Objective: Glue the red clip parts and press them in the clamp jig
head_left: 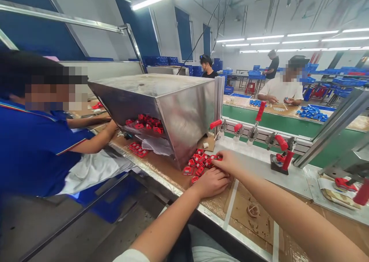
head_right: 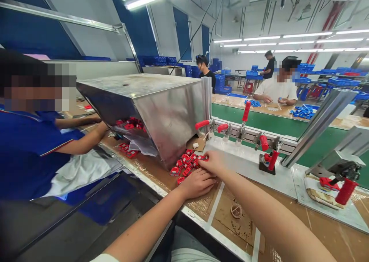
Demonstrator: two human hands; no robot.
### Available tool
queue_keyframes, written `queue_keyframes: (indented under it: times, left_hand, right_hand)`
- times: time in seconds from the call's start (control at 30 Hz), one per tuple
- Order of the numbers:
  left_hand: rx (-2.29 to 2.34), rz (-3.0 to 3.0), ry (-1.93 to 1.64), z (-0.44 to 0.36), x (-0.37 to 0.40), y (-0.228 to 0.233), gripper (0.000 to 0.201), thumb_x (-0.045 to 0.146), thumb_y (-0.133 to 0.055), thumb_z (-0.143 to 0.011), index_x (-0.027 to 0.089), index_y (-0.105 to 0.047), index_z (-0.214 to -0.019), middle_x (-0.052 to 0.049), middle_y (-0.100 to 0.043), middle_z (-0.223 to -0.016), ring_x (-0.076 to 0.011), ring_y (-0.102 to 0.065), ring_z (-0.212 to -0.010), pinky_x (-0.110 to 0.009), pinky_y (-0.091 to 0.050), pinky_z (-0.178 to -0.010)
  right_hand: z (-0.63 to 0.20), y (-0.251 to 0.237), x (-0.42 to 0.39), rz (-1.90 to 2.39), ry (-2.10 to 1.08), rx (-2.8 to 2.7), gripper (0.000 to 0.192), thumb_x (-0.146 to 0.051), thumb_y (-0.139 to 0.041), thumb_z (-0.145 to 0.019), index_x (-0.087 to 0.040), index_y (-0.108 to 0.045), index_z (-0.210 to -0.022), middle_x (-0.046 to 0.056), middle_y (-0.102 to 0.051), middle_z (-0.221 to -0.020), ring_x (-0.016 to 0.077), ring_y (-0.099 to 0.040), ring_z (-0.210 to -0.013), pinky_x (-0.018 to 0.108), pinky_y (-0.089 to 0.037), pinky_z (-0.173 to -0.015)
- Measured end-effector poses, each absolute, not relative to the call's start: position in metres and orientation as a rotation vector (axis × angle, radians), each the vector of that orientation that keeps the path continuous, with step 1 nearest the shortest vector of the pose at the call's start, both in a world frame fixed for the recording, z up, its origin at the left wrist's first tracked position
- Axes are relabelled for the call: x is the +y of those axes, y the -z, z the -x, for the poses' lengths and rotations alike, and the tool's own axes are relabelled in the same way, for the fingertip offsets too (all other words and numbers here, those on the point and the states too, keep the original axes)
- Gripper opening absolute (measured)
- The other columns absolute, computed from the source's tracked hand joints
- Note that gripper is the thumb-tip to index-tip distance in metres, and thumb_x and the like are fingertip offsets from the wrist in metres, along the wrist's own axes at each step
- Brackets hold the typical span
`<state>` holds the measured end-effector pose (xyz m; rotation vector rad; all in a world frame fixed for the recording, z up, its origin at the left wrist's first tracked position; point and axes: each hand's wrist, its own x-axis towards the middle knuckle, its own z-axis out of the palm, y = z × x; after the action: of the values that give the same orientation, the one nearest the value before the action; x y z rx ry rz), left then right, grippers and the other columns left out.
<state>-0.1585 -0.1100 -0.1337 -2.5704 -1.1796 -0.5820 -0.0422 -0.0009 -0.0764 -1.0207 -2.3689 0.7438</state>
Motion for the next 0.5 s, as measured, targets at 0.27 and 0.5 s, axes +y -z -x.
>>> queue_keyframes:
  times: [0.27,0.5]
  left_hand:
    - [-1.287,2.505,0.625,0.159,-0.108,0.129,0.016,0.023,-0.059,-0.098,0.021,-0.07,-0.11,-0.008,-0.071,-0.117,-0.0236,-0.061,-0.116,-0.04,-0.046,-0.106]
    - [-1.062,2.479,0.846,0.163,-0.105,0.125,0.024,0.02,-0.051,-0.096,0.027,-0.073,-0.104,-0.006,-0.074,-0.118,-0.0245,-0.066,-0.107,-0.04,-0.051,-0.095]
  right_hand:
    - [-0.026,0.064,-0.013,0.692,-0.989,-2.056,0.032,-0.048,-0.053,-0.101,-0.025,-0.073,-0.112,0.006,-0.075,-0.118,0.0254,-0.067,-0.115,0.041,-0.051,-0.103]
    - [-0.313,0.088,-0.08,1.111,-0.003,-1.751,0.022,-0.036,-0.058,-0.101,-0.023,-0.07,-0.087,0.006,-0.072,-0.085,0.0233,-0.068,-0.083,0.039,-0.054,-0.081]
